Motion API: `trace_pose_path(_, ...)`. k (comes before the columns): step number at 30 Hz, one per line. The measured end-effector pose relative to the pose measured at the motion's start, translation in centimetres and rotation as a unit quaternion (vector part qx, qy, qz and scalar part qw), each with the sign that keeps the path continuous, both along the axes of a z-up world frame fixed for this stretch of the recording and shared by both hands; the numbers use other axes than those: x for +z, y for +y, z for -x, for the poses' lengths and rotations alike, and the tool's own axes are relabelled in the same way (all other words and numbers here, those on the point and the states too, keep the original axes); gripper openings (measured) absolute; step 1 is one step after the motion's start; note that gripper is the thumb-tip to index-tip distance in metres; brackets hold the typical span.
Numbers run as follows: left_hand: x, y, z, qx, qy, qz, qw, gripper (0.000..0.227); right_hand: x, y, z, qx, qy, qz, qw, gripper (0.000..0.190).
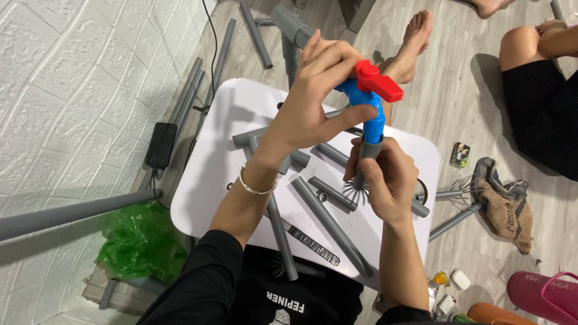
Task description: Assembling a structure by fitting grey PVC pipes into blue and red plastic connectors and valves on a small table.
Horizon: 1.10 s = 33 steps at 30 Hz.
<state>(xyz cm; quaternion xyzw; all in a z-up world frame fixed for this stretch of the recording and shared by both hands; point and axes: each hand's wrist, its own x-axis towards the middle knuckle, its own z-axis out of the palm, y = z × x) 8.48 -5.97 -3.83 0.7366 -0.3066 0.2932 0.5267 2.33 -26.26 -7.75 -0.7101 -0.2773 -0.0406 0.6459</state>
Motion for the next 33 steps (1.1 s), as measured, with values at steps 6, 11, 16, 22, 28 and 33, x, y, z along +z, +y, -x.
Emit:
trace_pose_path(6,0.1,-0.1,0.0,-0.008,0.018,0.023,1.000,0.046,1.0,1.6,1.4,-0.048,-0.008,0.007,0.999,0.026)
trace_pose_path(11,0.0,-1.1,0.1,0.018,0.013,0.042,0.999,0.039,2.4,2.8,3.0,-0.159,-0.054,0.093,0.981,0.023)
trace_pose_path(16,-0.4,-1.6,0.1,0.020,0.013,0.048,0.999,0.034,3.3,3.5,3.8,-0.273,-0.153,0.207,0.927,0.026)
trace_pose_path(22,-0.4,-1.8,0.2,0.037,-0.007,0.048,0.998,0.041,3.5,4.1,3.9,-0.334,-0.234,0.282,0.868,0.023)
trace_pose_path(28,-0.2,-1.5,0.3,0.018,0.014,0.067,0.998,0.037,2.6,2.8,2.6,-0.134,0.034,0.011,0.990,0.024)
trace_pose_path(33,-0.6,-1.6,0.2,0.028,0.015,0.066,0.997,0.046,1.7,1.8,1.4,-0.003,0.142,-0.136,0.981,0.035)
